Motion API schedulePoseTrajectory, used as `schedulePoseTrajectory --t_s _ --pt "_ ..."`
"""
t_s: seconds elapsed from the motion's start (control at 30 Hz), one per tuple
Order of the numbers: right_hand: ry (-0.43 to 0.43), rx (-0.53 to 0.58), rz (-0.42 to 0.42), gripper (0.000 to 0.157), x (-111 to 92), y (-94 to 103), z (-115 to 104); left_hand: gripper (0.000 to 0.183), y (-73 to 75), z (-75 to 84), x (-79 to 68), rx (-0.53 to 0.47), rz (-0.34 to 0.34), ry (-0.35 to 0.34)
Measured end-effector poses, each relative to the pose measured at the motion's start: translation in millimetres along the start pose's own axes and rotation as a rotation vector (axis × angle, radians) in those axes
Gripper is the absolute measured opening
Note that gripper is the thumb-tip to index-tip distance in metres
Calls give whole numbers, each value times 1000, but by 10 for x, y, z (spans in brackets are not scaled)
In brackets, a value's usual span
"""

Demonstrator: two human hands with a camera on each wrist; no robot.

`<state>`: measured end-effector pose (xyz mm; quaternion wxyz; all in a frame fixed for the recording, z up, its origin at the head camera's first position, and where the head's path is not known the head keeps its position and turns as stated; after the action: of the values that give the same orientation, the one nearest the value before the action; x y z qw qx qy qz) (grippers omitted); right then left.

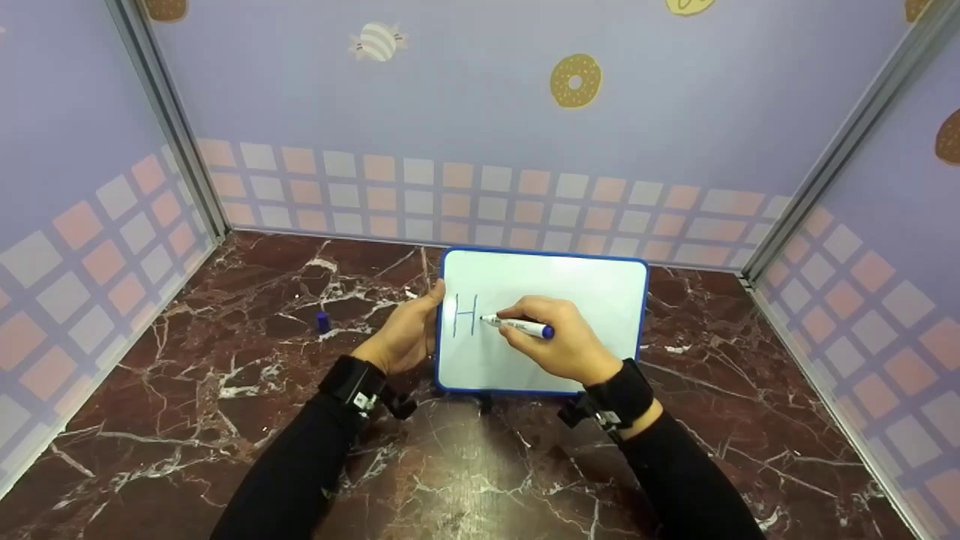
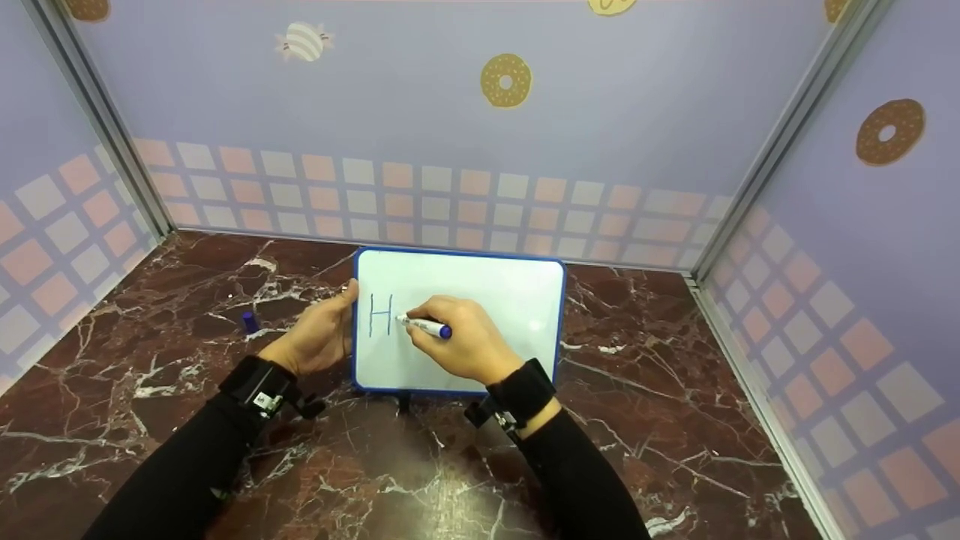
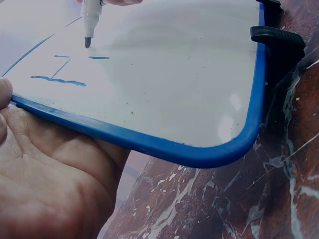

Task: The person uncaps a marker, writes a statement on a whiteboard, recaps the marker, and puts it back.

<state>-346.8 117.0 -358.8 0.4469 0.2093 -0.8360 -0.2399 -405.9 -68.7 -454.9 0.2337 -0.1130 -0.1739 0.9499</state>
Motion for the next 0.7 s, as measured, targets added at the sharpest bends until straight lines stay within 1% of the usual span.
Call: schedulePoseTrajectory --t_s 0.23,0.43,0.7 --pt "5 -51 -10 14 7 -10 -11 68 4 -8 7 8 6 2" --pt "-6 -45 -13 14 6 1 -1 67 1 -1 5 9 18 6" --pt "-17 -61 -13 13 6 27 6 69 1 2 7 14 9 4"
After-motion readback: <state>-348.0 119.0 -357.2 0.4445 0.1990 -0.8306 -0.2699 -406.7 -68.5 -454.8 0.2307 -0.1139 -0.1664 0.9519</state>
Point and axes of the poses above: each hand's wrist, its own x-axis towards the middle knuckle, its own y-axis out of the back of the hand, z = x × y, the point moved 9 cm from there along x, towards the middle knuckle, and after that the axes turned 4 degrees about y, right-handed, at the moved point
